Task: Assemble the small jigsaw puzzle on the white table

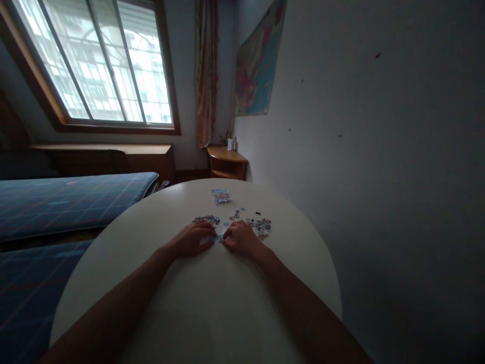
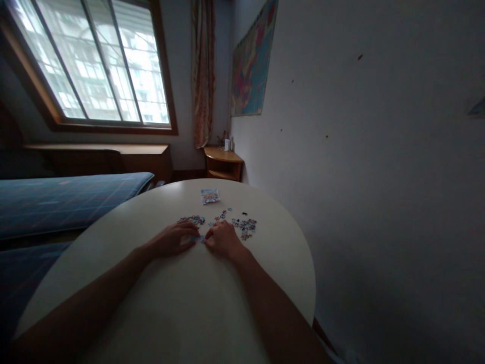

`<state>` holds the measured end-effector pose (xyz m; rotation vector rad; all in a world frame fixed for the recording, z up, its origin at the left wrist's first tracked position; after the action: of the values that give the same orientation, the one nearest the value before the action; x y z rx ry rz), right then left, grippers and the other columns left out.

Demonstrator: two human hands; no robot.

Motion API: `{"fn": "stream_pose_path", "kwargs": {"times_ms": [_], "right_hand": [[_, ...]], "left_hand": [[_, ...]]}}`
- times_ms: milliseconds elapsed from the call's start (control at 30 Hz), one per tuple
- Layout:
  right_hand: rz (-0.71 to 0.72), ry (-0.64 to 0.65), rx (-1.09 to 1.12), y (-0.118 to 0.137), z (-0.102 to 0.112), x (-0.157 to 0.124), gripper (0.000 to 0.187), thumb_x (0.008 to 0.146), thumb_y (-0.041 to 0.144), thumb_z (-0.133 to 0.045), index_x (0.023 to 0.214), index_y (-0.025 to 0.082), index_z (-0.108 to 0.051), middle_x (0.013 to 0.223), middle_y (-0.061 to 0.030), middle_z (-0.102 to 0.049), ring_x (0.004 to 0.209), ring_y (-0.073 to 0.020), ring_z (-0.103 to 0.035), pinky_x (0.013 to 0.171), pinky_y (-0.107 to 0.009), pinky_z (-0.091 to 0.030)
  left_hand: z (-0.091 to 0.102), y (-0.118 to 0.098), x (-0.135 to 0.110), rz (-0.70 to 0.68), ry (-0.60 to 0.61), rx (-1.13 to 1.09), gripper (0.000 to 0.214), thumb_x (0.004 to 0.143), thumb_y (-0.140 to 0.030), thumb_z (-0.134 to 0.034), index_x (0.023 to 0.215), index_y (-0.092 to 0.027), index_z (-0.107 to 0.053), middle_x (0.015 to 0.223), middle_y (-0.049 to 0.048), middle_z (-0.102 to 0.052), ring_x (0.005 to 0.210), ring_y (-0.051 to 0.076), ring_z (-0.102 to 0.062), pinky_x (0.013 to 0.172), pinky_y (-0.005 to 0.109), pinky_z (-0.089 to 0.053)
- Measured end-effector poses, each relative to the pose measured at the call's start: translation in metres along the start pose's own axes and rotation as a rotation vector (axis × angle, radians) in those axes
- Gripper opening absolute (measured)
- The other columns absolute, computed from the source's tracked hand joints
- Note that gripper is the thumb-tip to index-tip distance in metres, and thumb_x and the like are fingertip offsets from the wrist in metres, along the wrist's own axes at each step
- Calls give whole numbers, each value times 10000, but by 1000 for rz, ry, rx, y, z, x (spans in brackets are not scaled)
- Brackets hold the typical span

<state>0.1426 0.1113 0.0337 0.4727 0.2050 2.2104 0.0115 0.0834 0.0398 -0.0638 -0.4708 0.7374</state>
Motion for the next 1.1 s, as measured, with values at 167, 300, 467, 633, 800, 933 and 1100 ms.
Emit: {"fn": "stream_pose_path", "kwargs": {"times_ms": [167, 300, 467, 633, 800, 933, 1100], "right_hand": [[6, -26, -9, 3, 3, -1, 129, 799, 273, -701, 886, 232, -786, 957, -64, -729, 985, -209, -614, 962, -333, -404], [-10, -15, -9, 3, 5, -1, 130, 803, 285, -703, 889, 230, -785, 963, -61, -732, 987, -206, -623, 943, -326, -413], [-19, 6, -11, 2, 6, -2, 154, 804, 314, -701, 902, 229, -785, 987, -66, -731, 996, -211, -622, 934, -328, -416], [16, 58, 28, 3, 4, -4, 159, 783, 344, -726, 900, 255, -788, 995, -56, -721, 1010, -215, -615, 939, -339, -413], [74, 62, 105, -4, 9, -3, 157, 786, 359, -747, 890, 248, -783, 1013, -55, -720, 1021, -216, -622, 948, -337, -419], [-44, -29, 105, -28, 15, 0, 208, 876, 265, -638, 1037, 187, -744, 1098, -86, -719, 1088, -220, -606, 995, -342, -406], [-80, -68, 119, -41, 6, 6, 312, 929, 257, -536, 1191, 169, -680, 1222, -95, -680, 1146, -210, -583, 1017, -325, -399]], "left_hand": [[-1, 0, 0, 3, -3, 8, 188, 877, -273, -605, 1035, -226, -696, 1089, 69, -681, 1064, 223, -611, 975, 372, -472], [-2, 0, 0, -3, 5, 9, 184, 886, -277, -599, 1039, -226, -687, 1088, 66, -679, 1069, 223, -607, 980, 376, -468], [-2, 2, 0, 2, 0, 14, 177, 886, -258, -598, 1034, -224, -689, 1083, 67, -680, 1067, 219, -609, 977, 371, -469], [-5, 5, 1, 8, -14, 14, 181, 900, -252, -581, 1033, -227, -702, 1077, 72, -689, 1070, 216, -616, 970, 363, -477], [-5, 10, 0, 12, -28, 27, 198, 927, -281, -550, 1042, -240, -705, 1090, 68, -698, 1065, 215, -625, 964, 371, -490], [0, 18, -2, 64, -62, 54, 229, 948, -326, -515, 1054, -256, -705, 1121, 59, -701, 1064, 217, -630, 952, 378, -504], [3, 34, -5, 191, -106, 105, 263, 958, -345, -478, 1097, -265, -687, 1166, 50, -693, 1090, 228, -613, 962, 400, -504]]}}
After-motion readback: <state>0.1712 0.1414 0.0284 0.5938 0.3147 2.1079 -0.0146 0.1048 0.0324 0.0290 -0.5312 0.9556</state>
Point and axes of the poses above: each hand's wrist, its own x-axis towards the middle knuckle, its own z-axis out of the back of the hand, y = z × x, the point moved 8 cm from there along x, towards the middle knuckle
